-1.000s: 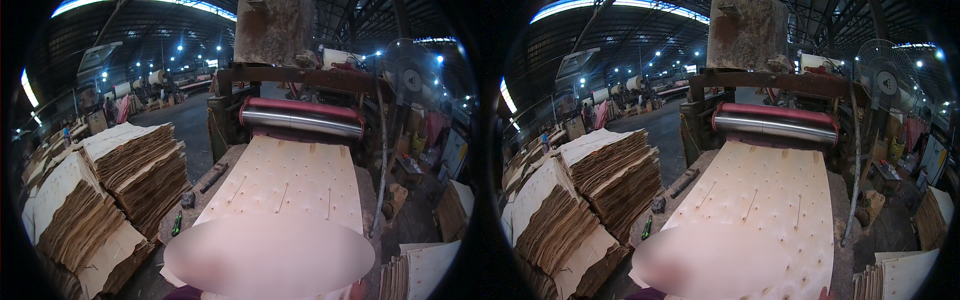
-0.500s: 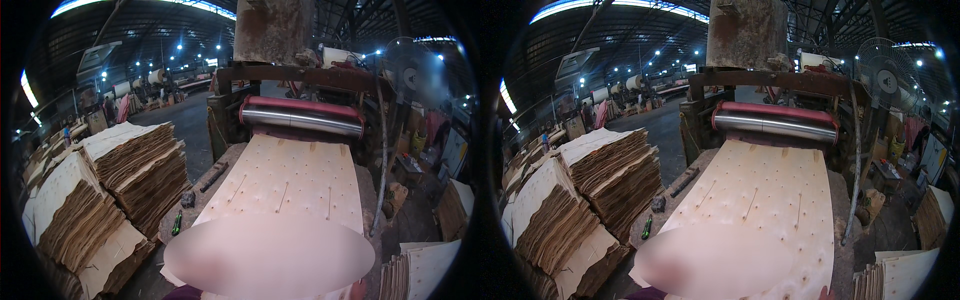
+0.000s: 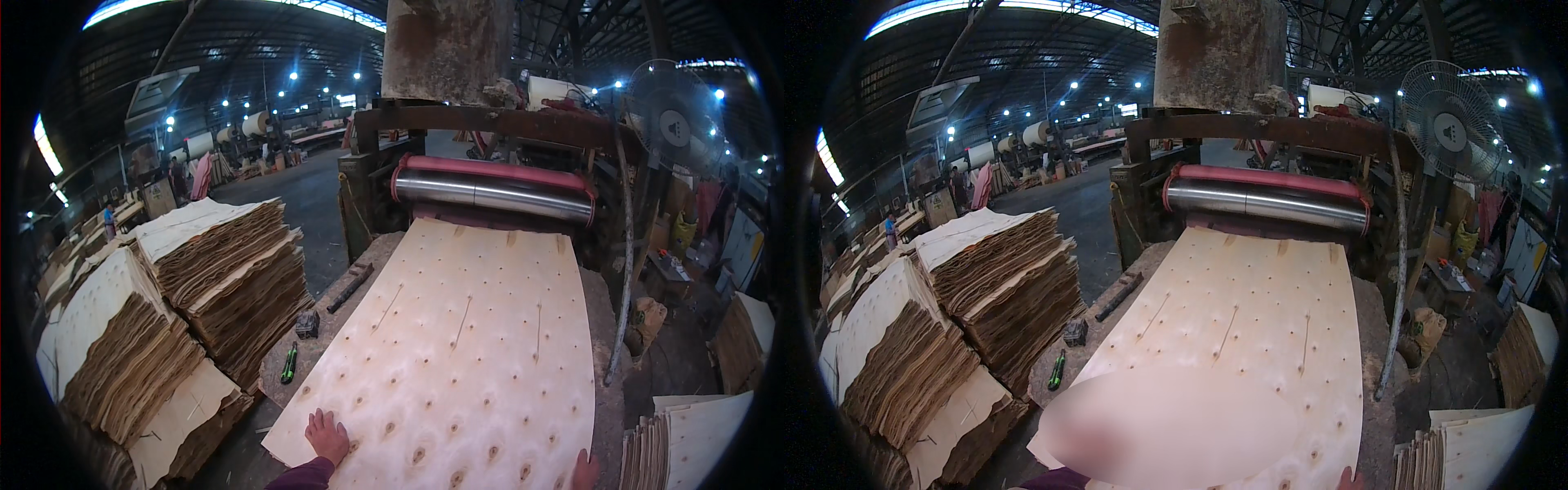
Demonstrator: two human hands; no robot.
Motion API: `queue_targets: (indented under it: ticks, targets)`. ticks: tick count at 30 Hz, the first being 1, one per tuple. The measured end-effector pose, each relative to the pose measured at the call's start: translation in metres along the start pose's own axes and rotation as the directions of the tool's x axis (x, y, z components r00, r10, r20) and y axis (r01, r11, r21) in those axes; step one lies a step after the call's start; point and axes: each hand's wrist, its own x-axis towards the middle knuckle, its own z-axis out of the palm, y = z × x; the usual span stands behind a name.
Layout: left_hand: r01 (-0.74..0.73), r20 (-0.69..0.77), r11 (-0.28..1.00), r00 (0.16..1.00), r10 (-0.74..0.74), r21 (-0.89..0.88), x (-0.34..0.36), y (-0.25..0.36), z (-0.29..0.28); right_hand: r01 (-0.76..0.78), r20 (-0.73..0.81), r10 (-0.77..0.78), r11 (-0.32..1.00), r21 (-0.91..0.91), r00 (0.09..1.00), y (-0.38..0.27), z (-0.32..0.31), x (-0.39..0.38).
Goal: The person feeds sheets of wood veneer through a rolling industrial machinery station, aligns them, and stacks them onto a larger bundle.
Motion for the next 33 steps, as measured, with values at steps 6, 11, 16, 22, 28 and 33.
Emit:
queue_targets:
  ticks: [6, 11, 16, 22, 28, 33]
  targets:
    - [-0.001, -0.001, 1.0, 1.0, 0.001, 0.006, 0.0, -0.001, 0.001, 0.039, -0.012, -0.038, 0.997, 0.063, 0.999, -0.001, -0.001, -0.002]
    - [0.001, 0.005, 1.0, 1.0, -0.001, 0.0, 0.0, 0.001, -0.001, 0.032, -0.031, -0.03, 0.998, 0.058, 0.999, 0.004, 0.003, 0.0]
    - [0.009, 0.015, 1.0, 1.0, -0.009, 0.004, 0.001, 0.001, -0.001, 0.056, -0.018, -0.055, 0.995, 0.08, 0.998, 0.002, 0.001, -0.002]
    - [0.005, 0.006, 1.0, 1.0, -0.005, 0.004, 0.0, -0.002, 0.001, 0.063, -0.014, -0.062, 0.996, 0.067, 0.998, -0.005, -0.005, -0.004]
    - [0.006, -0.003, 1.0, 1.0, -0.005, 0.006, 0.0, 0.0, 0.0, 0.017, -0.014, -0.016, 0.998, 0.064, 1.0, -0.002, -0.002, -0.002]
    - [0.0, -0.006, 1.0, 1.0, 0.0, 0.007, 0.0, 0.0, 0.0, -0.003, 0.006, 0.002, 0.998, 0.07, 1.0, -0.006, -0.006, -0.005]
